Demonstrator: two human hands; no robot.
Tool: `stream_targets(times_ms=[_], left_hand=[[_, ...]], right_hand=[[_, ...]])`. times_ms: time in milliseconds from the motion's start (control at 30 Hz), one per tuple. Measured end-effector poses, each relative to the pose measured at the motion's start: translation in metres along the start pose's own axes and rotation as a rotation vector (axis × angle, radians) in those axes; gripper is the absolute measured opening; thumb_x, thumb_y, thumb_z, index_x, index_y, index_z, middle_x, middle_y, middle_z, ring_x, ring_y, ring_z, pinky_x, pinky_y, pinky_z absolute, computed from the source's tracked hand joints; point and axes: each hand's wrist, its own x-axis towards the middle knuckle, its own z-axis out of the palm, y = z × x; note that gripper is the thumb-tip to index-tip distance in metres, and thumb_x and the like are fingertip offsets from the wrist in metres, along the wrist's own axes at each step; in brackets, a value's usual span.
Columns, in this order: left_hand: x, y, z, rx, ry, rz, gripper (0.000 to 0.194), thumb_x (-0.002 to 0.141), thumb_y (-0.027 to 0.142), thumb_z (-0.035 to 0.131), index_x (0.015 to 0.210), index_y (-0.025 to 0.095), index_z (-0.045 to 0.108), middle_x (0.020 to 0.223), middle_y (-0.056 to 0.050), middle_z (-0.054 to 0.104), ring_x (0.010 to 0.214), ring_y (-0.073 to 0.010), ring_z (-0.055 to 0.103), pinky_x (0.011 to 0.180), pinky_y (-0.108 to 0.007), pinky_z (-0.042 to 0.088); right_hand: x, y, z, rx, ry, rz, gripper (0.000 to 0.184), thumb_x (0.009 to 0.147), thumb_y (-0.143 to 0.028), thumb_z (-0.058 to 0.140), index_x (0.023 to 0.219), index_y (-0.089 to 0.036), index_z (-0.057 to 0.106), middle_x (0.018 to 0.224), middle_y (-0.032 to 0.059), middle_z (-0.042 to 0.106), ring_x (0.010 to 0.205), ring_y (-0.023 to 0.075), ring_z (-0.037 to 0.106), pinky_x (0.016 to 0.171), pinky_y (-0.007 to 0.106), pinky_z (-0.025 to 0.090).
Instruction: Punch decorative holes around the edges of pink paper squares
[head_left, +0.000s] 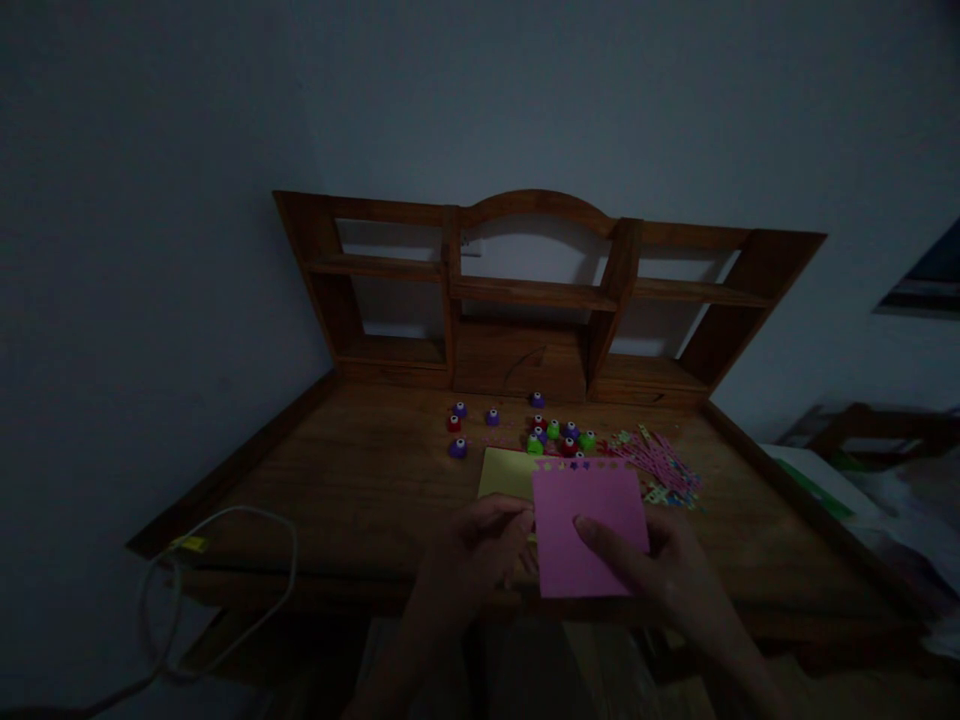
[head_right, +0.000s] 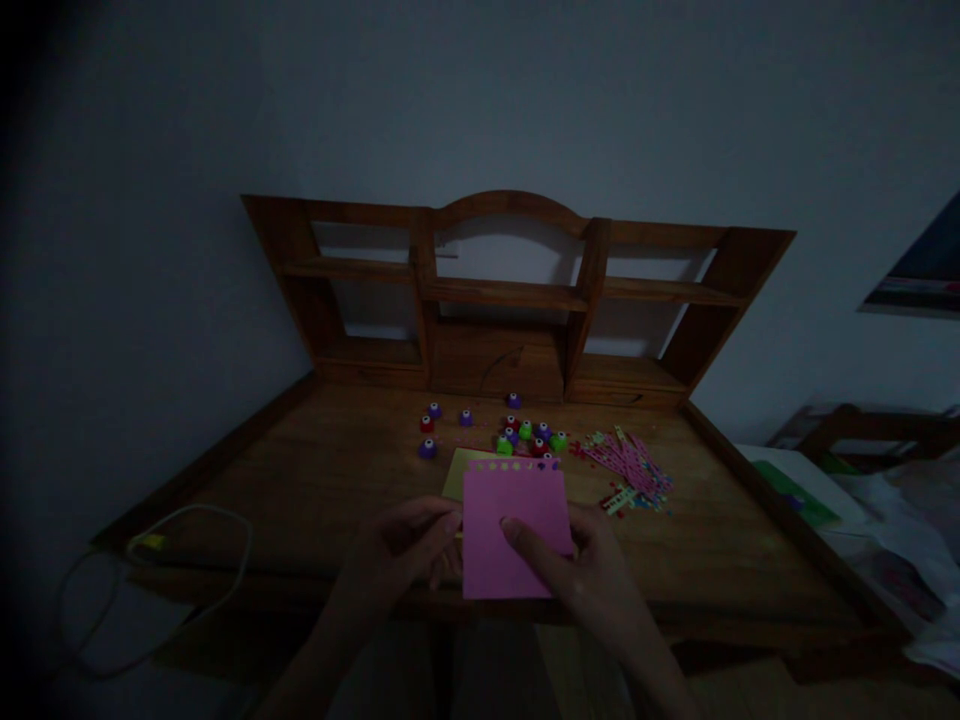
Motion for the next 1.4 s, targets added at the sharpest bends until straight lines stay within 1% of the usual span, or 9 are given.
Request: stream_targets(times_ms=[267,633,733,833,1000,1067,1200,1300,1400], left_hand=[[-0.002,0.001,0.000,0.074,0.030,0.061,0.024,0.078,0.038,0.060,0.076,0.017,0.070,0.065,-0.003,0.066,0.054,-0.0137,0.060,0.051,-0.021,0.046],[-0.006,0.005,0.000,0.299,0.134,0.184,0.015,0.077,0.028,0.059,0.075,0.020,0.072,0.072,-0.001,0.069,0.062,-0.0135,0.061,0.052,-0.019,0.044],[-0.008,0.001,0.004,0.387,0.204,0.244,0.015,0.078,0.027,0.057,0.076,0.021,0.070,0.069,0.000,0.067,0.059,-0.0123,0.059,0.050,-0.018,0.041],[-0.002,-0.008,0.007,0.454,0.251,0.241,0.015,0.079,0.027,0.056,0.079,0.021,0.069,0.067,0.000,0.064,0.060,-0.0123,0.059,0.053,-0.018,0.042],[0.022,-0.026,-0.005,0.452,0.425,0.123,0.016,0.079,0.030,0.057,0.083,0.019,0.068,0.072,-0.002,0.065,0.064,-0.0136,0.060,0.058,-0.020,0.044],[0.030,-0.031,-0.012,0.370,0.390,0.081,0.020,0.080,0.034,0.057,0.085,0.018,0.068,0.072,-0.002,0.064,0.060,-0.0128,0.058,0.051,-0.019,0.041],[0.029,-0.030,-0.014,0.138,0.206,0.061,0.028,0.079,0.044,0.061,0.083,0.017,0.066,0.063,0.002,0.058,0.046,-0.0087,0.047,0.042,-0.018,0.036],[0.020,-0.020,-0.010,0.080,0.174,0.055,0.029,0.074,0.042,0.068,0.065,0.015,0.061,0.055,0.004,0.053,0.045,-0.0074,0.046,0.044,-0.018,0.036],[0.009,-0.007,-0.005,0.076,0.157,0.048,0.028,0.073,0.039,0.069,0.061,0.015,0.062,0.054,0.002,0.055,0.050,-0.0089,0.050,0.048,-0.018,0.038]], right_hand=[[-0.001,0.001,0.000,-0.012,-0.035,-0.013,0.036,0.073,-0.052,0.067,0.063,-0.018,0.065,0.058,0.0019,0.061,0.052,0.0153,0.055,0.043,0.023,0.040],[-0.004,-0.004,0.003,-0.015,-0.043,-0.021,0.035,0.073,-0.051,0.067,0.062,-0.018,0.065,0.060,0.0021,0.063,0.054,0.0159,0.055,0.044,0.023,0.040],[-0.006,-0.003,0.007,-0.022,-0.044,-0.070,0.032,0.076,-0.049,0.065,0.064,-0.020,0.067,0.063,0.0021,0.064,0.056,0.0172,0.057,0.046,0.024,0.042],[-0.008,-0.003,0.011,-0.107,-0.027,-0.189,0.030,0.078,-0.046,0.064,0.063,-0.020,0.066,0.063,0.0007,0.062,0.057,0.0167,0.057,0.051,0.024,0.044],[-0.013,-0.009,0.003,-0.159,0.046,-0.232,0.037,0.078,-0.046,0.063,0.053,-0.019,0.058,0.054,0.0003,0.055,0.052,0.0147,0.050,0.047,0.023,0.039],[-0.014,-0.013,0.000,-0.146,0.114,-0.200,0.040,0.076,-0.048,0.065,0.050,-0.019,0.054,0.052,0.0003,0.052,0.050,0.0138,0.047,0.046,0.023,0.036],[-0.011,-0.018,0.001,-0.039,0.193,-0.087,0.042,0.071,-0.051,0.066,0.051,-0.018,0.052,0.051,-0.0008,0.048,0.049,0.0119,0.041,0.044,0.023,0.031],[-0.007,-0.015,0.004,0.046,0.199,-0.028,0.042,0.068,-0.052,0.068,0.053,-0.016,0.052,0.051,-0.0017,0.046,0.048,0.0106,0.039,0.043,0.022,0.028],[-0.003,-0.007,0.003,0.087,0.160,0.006,0.041,0.066,-0.052,0.070,0.055,-0.015,0.055,0.053,-0.0011,0.048,0.049,0.0106,0.039,0.043,0.022,0.028]])
